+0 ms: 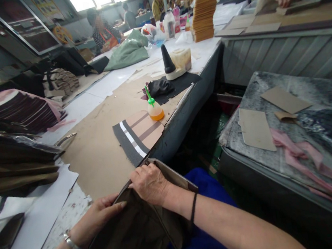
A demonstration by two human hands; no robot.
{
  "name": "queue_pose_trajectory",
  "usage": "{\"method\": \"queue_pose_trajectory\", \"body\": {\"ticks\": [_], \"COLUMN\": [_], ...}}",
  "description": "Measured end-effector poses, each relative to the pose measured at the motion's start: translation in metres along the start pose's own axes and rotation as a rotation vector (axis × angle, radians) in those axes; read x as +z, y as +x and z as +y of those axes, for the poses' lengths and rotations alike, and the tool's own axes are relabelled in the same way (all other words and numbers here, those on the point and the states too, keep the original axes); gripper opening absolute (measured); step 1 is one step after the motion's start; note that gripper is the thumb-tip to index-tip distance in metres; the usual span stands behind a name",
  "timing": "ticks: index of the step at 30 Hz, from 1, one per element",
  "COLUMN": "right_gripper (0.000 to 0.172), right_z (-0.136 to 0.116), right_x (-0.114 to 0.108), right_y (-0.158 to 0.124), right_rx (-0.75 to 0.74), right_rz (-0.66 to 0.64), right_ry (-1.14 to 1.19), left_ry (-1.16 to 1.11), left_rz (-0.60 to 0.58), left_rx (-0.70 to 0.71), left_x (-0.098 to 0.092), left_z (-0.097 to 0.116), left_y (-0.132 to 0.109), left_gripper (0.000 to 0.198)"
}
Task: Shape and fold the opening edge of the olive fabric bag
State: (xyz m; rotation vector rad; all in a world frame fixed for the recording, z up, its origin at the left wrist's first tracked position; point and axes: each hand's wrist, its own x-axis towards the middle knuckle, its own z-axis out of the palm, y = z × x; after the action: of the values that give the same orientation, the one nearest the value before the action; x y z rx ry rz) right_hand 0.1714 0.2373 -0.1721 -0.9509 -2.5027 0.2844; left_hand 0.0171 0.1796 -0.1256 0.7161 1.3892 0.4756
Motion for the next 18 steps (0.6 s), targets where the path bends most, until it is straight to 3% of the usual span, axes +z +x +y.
{"method": "queue_pose_trajectory", "body": {"ticks": [13, 18], "right_gripper": [0.026, 0.018], "right_z": [0.0037, 0.0079], "right_x": [0.0005, 0.0019], "right_y": [0.0022, 0.0040], "right_rx": [-0.013, -0.071], "right_rz": [0.032, 0.018], "right_ry": [-0.002, 0.005], "left_ry": [0.008, 0.056], "left_rz": [-0.016, 0.003], "left_rx": [0.010, 0.009], "left_x": [0.0006, 0.0017], "left_z": [0.0012, 0.0044], "left_y": [-0.0010, -0.0024], "left_gripper": [0.049, 0.053]}}
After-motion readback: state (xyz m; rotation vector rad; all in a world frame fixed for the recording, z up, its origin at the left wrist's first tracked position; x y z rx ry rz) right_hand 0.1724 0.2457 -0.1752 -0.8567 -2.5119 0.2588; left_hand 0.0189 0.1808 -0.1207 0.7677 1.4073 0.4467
